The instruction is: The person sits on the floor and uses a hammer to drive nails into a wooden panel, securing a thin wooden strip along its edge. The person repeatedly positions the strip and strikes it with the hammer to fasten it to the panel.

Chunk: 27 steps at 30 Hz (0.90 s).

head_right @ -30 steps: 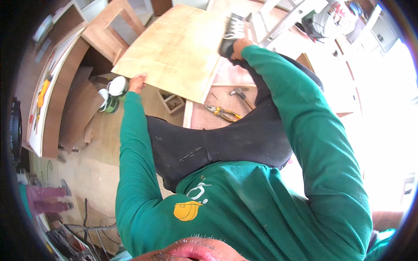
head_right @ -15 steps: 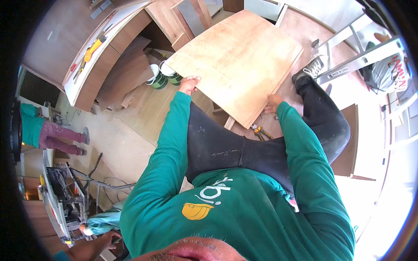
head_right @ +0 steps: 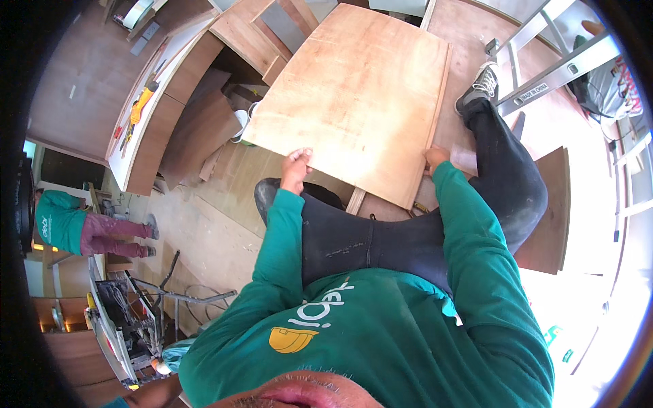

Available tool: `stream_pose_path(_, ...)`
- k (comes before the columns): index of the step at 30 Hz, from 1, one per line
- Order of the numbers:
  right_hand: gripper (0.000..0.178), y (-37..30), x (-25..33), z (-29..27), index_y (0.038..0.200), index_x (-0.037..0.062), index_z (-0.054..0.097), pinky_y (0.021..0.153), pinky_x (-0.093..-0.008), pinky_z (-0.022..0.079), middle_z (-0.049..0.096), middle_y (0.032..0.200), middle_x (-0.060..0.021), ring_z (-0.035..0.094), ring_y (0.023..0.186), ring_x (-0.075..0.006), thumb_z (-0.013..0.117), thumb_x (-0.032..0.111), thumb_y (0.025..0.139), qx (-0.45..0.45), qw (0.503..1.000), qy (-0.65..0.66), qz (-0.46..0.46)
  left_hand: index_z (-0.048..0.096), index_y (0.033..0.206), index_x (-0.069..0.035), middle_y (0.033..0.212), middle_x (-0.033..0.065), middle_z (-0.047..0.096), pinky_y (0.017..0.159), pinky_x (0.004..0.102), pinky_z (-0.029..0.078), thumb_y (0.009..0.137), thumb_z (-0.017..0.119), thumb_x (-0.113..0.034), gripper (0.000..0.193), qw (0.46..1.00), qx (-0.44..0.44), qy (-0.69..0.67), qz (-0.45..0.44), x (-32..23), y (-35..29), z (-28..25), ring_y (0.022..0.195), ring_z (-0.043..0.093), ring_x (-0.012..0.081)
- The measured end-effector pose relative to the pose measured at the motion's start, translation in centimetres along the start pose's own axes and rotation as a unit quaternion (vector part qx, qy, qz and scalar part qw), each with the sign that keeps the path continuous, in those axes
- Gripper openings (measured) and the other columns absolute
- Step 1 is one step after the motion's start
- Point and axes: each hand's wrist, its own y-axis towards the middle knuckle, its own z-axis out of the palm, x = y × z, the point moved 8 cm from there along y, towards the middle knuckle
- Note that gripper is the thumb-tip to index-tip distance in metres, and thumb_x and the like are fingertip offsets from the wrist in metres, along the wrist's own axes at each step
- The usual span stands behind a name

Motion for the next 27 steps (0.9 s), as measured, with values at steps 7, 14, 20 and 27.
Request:
stream_pose_path(7, 0.044, 2.1, -0.4, -5.6, 0.141, -0.008, 0.059, 0.098, -0.0474, 0.056, 0.069, 0.135, -0.0212, 0.07, 0.114, -0.033, 0.067, 0.014, 0.103, -0.166, 0.981, 0.093, -0.04, 0.074, 0.122, -0.001, 0.105, 0.003, 0.077, 0.07, 0.0251, 0.054, 0.104, 0.075, -0.021, 0.028, 0.997, 0.0, -0.081, 0.016, 0.0, -6.3, 3.4, 0.087, 0.068, 0.0094)
stream_pose_path(14, 0.036, -2.7, 3.1, -6.4, 0.129, -0.0109, 0.066, 0.094, -0.0449, 0.056, 0.071, 0.123, -0.0206, 0.07, 0.106, -0.0299, 0.066, 0.011, 0.101, -0.118, 0.975, 0.128, -0.139, 0.075, 0.121, -0.002, 0.104, 0.0024, 0.075, 0.07, 0.0258, 0.055, 0.103, 0.076, -0.022, 0.027, 0.994, -0.036, -0.1, 0.021, -2.0, -11.1, 4.0, 0.087, 0.067, 0.0083)
stream_pose_path(20, 0.029, -3.4, 6.7, -4.9, 0.12, -0.0102, 0.072, 0.086, -0.0403, 0.057, 0.074, 0.111, -0.0163, 0.071, 0.095, -0.0262, 0.066, 0.011, 0.1, -0.061, 0.978, 0.076, -0.186, 0.075, 0.122, 0.001, 0.1, 0.0029, 0.075, 0.067, 0.0249, 0.054, 0.103, 0.076, -0.021, 0.029, 0.985, -0.084, -0.148, 0.031, -0.2, -12.6, 2.4, 0.082, 0.066, 0.0077)
stream_pose_path(27, 0.032, -1.5, 11.5, 2.0, 0.124, -0.0123, 0.07, 0.084, -0.0406, 0.057, 0.074, 0.11, -0.0178, 0.071, 0.096, -0.0266, 0.066, 0.009, 0.1, -0.048, 0.985, -0.001, -0.169, 0.072, 0.125, 0.002, 0.102, 0.0016, 0.074, 0.068, 0.0251, 0.055, 0.104, 0.075, -0.023, 0.032, 0.976, -0.128, -0.175, 0.003, 0.6, -12.0, 0.5, 0.081, 0.066, 0.0084)
